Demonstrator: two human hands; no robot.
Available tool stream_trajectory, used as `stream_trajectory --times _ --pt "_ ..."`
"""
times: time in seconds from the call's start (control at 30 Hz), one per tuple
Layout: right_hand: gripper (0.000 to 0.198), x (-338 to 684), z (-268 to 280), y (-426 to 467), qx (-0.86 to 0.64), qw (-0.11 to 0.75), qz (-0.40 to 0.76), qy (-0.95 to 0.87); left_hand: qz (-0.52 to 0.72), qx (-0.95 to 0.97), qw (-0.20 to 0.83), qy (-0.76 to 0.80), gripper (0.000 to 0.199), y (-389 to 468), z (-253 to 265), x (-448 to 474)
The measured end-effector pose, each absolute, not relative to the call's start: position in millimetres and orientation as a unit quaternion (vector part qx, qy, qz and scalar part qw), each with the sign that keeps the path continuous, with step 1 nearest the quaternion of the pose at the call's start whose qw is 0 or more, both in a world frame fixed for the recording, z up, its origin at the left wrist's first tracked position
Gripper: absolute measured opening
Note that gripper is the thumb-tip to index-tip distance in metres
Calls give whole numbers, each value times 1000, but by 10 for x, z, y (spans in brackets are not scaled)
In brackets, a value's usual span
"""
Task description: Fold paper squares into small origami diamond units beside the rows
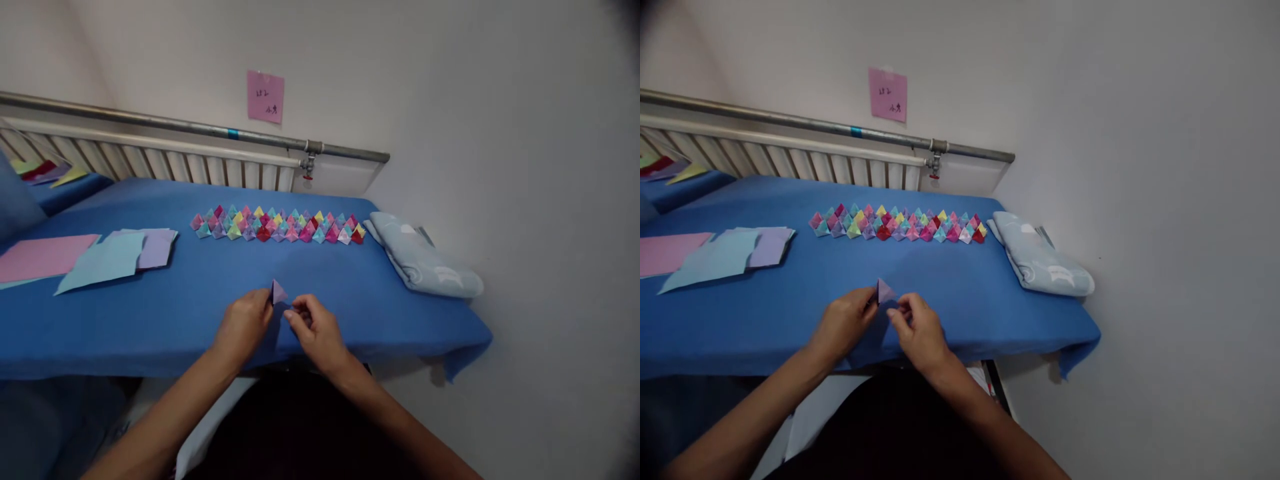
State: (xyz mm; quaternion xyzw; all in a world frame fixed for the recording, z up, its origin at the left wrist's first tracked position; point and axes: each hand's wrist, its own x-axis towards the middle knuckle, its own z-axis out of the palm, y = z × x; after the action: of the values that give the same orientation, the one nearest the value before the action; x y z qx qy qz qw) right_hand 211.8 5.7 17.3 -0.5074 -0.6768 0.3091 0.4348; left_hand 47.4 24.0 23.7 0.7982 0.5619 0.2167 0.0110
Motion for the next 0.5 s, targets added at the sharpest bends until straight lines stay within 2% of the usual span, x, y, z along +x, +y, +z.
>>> stream_trajectory --times 0.17,0.5 --pt "11 1946 272 113 -510 423 267 -700 314 757 28 572 13 122 213 610" --pt "14 1965 303 267 -545 365 181 -733 385 729 18 566 24 116 186 704"
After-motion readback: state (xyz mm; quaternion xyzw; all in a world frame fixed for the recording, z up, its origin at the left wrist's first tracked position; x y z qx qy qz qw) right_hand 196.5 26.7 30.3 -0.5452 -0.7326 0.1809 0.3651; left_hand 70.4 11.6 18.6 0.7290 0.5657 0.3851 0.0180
